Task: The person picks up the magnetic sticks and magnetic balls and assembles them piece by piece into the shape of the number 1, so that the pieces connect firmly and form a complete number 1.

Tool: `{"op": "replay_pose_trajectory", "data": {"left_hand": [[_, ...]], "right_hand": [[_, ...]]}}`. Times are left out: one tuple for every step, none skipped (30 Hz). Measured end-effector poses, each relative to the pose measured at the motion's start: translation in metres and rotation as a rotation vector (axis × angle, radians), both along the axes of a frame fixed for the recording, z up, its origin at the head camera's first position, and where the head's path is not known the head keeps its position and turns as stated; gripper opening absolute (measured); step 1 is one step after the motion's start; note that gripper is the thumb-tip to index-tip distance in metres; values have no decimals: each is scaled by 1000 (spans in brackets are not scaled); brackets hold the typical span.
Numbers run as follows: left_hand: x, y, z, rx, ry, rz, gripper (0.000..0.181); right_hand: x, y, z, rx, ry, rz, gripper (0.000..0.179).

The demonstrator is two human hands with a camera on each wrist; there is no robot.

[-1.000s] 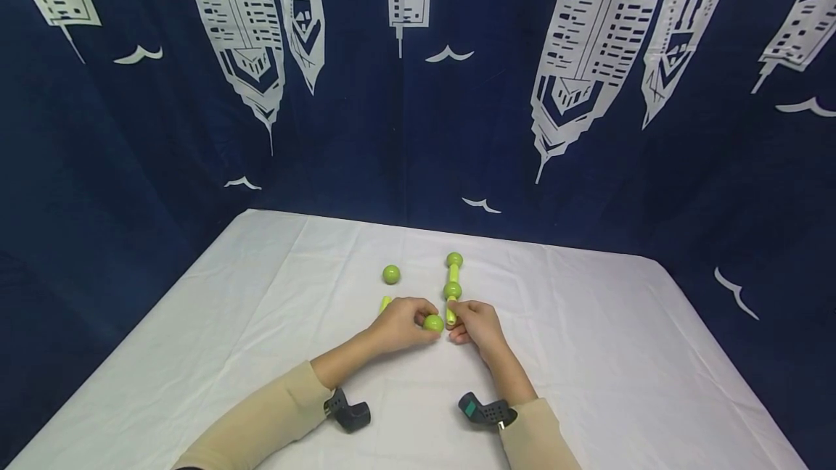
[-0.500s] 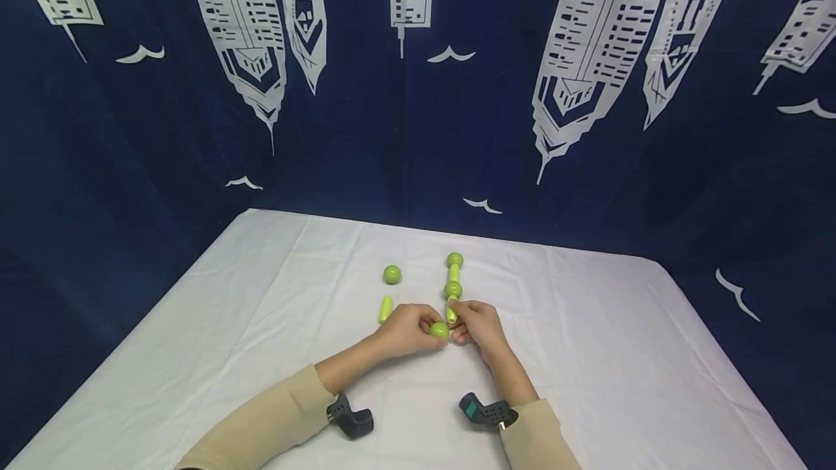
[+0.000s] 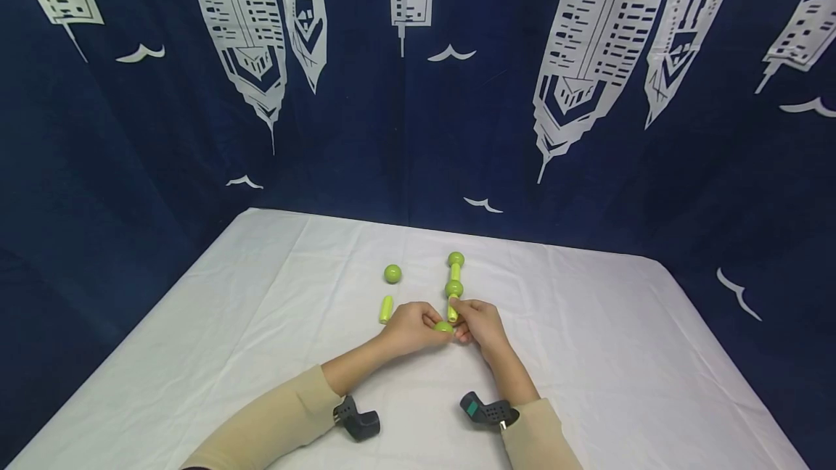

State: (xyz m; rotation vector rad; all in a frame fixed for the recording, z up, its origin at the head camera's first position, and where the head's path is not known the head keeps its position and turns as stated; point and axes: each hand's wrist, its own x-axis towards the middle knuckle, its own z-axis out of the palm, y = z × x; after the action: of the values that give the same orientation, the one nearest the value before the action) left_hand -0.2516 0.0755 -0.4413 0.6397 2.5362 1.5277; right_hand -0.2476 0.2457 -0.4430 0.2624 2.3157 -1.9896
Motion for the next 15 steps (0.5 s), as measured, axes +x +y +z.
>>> {"op": "replay_pose_trajectory", "data": {"left_hand": [[0, 0, 0, 1, -11, 6, 25], [0, 1, 0, 4, -22, 12, 25], [0, 2, 1, 5, -32, 21, 25], [0, 2, 1, 5, -42, 30, 25], [0, 3, 1, 5, -53, 38, 24], [0, 3, 1, 2, -54, 45, 23], [0, 4, 1, 2, -57, 52, 23], [0, 4, 2, 1, -59, 57, 21], [0, 5, 2, 1, -63, 62, 21], [0, 5, 2, 4, -68, 64, 20], [1, 6, 2, 8, -71, 64, 19], [1, 6, 2, 12, -72, 64, 18], [1, 7, 3, 17, -79, 65, 17], [2, 7, 3, 23, -83, 64, 17], [2, 8, 3, 30, -89, 63, 17]], "right_hand": [[0, 0, 0, 0, 2, 2, 36], [0, 0, 0, 0, 3, 4, 36], [0, 0, 0, 0, 1, 2, 36], [-1, 0, 0, -2, 0, -2, 35], [-1, 0, -1, -1, -3, -6, 35], [-2, 1, -1, -1, -5, -10, 35], [-2, 1, -2, 1, -6, -10, 34], [-2, 1, -2, 0, -6, -12, 35], [-1, 1, -2, 0, -5, -14, 35], [-1, 1, -2, 1, -2, -15, 35], [-1, 1, -2, 1, 7, -9, 36], [-1, 1, -3, 1, 16, -5, 37], [0, 1, -3, -1, 25, 0, 38], [1, 1, -2, -10, 42, 7, 39], [1, 1, -2, -9, 51, 10, 39]]}}
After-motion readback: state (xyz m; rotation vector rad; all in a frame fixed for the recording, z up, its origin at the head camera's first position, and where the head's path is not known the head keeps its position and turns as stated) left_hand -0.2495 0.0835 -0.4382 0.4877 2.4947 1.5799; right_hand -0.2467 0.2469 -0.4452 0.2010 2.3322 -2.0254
